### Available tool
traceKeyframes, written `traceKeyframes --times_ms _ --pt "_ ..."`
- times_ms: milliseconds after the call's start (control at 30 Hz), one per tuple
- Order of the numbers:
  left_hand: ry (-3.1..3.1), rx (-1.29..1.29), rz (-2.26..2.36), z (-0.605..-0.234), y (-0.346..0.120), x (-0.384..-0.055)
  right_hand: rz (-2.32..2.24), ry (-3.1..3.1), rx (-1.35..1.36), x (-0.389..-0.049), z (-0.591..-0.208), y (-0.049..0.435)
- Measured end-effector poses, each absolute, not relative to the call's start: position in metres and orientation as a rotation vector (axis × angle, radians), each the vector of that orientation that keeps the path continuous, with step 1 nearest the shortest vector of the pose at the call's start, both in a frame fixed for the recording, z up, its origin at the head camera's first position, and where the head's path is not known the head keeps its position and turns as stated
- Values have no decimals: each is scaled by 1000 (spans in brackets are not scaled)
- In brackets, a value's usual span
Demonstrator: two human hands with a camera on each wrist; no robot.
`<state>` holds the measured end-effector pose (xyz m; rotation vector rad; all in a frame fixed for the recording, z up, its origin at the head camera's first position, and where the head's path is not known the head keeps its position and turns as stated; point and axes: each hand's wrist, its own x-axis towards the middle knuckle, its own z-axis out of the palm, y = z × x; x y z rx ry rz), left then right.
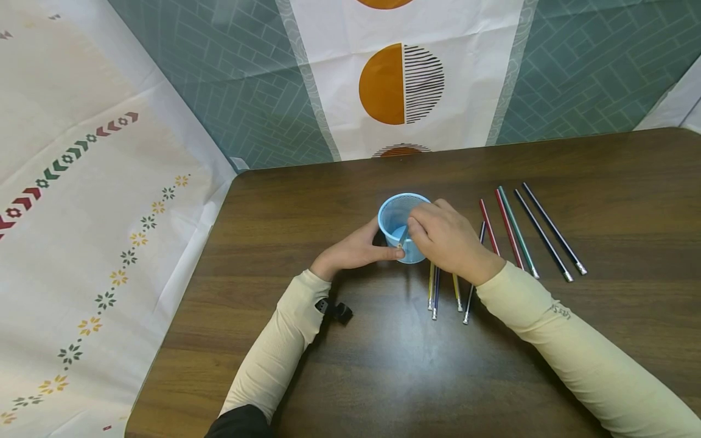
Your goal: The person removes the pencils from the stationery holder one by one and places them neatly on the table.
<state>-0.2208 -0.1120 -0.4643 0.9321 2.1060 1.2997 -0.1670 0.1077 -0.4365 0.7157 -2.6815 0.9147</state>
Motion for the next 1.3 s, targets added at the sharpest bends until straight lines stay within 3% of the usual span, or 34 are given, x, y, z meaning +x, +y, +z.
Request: traceKeyframes --times_ms 1300 --pt "2097 930 1289 -465 -110 -226 919 -2691 743 -172 -435 113"
